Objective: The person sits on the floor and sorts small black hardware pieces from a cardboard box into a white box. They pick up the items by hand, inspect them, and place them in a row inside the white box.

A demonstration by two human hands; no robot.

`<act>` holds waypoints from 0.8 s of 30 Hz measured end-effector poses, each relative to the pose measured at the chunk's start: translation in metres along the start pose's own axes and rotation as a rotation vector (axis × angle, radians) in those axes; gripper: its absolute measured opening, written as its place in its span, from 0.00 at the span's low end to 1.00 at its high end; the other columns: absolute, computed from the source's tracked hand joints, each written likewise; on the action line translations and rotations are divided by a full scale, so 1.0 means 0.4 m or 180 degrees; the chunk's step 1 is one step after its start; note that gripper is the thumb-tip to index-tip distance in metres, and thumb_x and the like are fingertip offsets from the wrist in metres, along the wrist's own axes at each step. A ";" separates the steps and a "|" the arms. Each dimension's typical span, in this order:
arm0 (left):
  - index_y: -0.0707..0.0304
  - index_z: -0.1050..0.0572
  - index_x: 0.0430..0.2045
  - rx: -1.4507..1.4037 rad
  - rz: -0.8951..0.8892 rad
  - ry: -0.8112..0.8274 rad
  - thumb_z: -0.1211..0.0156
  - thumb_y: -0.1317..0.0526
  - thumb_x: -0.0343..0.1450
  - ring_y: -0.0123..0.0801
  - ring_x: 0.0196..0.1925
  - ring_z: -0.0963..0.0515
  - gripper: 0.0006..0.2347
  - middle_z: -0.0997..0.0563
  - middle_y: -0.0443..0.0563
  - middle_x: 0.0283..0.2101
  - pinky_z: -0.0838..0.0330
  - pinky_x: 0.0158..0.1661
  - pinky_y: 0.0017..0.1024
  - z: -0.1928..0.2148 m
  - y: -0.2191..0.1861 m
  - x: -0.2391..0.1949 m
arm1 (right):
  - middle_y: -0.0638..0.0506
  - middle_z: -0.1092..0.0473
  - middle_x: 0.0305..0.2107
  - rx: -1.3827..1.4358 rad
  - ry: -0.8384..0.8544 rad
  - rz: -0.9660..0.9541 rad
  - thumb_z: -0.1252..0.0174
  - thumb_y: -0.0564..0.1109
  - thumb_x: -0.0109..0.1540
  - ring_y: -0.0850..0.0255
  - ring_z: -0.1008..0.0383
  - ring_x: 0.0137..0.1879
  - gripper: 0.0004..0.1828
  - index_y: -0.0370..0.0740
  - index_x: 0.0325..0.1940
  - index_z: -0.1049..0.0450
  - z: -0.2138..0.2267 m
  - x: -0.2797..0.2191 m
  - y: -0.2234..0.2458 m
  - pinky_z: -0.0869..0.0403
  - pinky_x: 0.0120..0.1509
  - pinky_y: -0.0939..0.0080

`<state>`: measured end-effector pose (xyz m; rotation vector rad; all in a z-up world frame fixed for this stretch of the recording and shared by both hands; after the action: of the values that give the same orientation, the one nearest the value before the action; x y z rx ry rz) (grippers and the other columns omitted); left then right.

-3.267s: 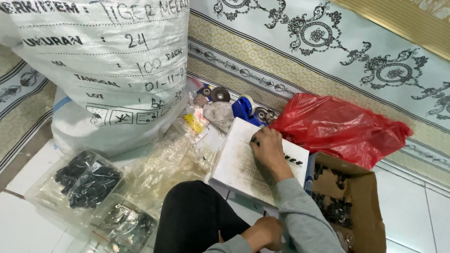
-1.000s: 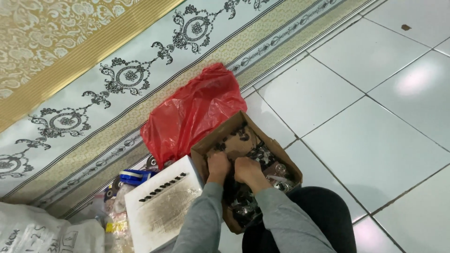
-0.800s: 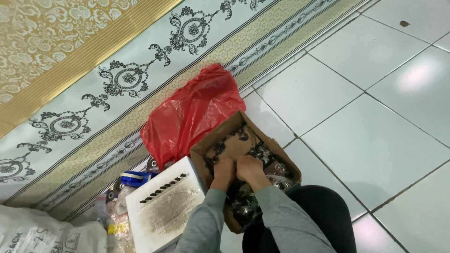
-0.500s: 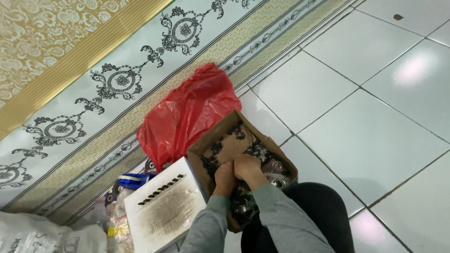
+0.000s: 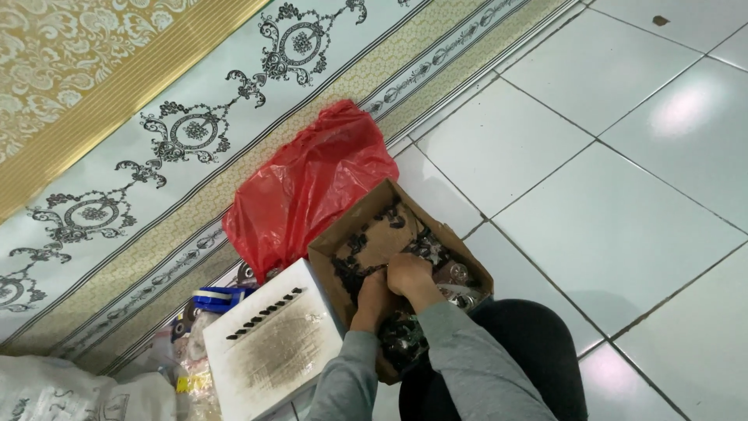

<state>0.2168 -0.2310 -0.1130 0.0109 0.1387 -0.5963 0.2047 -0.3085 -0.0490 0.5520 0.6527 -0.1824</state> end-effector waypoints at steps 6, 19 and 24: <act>0.59 0.26 0.22 -0.0919 0.0473 -0.0245 0.44 0.68 0.68 0.33 0.27 0.16 0.04 0.20 0.50 0.22 0.26 0.23 0.18 -0.050 0.067 0.015 | 0.42 0.23 0.28 0.0092 -0.0116 -0.0055 0.49 0.34 0.64 0.53 0.21 0.37 0.11 0.35 0.35 0.20 -0.019 0.043 -0.020 0.21 0.44 0.45; 0.67 0.18 0.41 -0.2237 0.1237 0.0582 0.33 0.56 0.64 0.56 0.46 0.15 0.16 0.16 0.66 0.40 0.17 0.40 0.40 -0.068 0.090 -0.018 | 0.45 0.26 0.21 0.0149 -0.0147 -0.0028 0.49 0.36 0.63 0.56 0.23 0.29 0.13 0.39 0.27 0.22 -0.014 0.042 -0.027 0.23 0.38 0.52; 0.68 0.18 0.44 -0.3342 0.1493 0.0606 0.31 0.62 0.66 0.57 0.53 0.18 0.14 0.17 0.66 0.46 0.20 0.48 0.46 -0.073 0.111 -0.041 | 0.42 0.26 0.24 0.0248 0.0040 -0.0009 0.54 0.37 0.65 0.56 0.25 0.31 0.15 0.35 0.31 0.22 -0.020 0.041 -0.027 0.24 0.38 0.57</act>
<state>0.2245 -0.1834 -0.1410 -0.8963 0.6029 0.0009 0.2099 -0.3131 -0.0691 0.6276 0.6606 -0.2078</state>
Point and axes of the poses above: each hand's wrist, its own x-axis towards the middle knuckle, its own z-axis out of the back of the hand, y = z × x, the point moved 9 cm from there along x, towards the middle knuckle
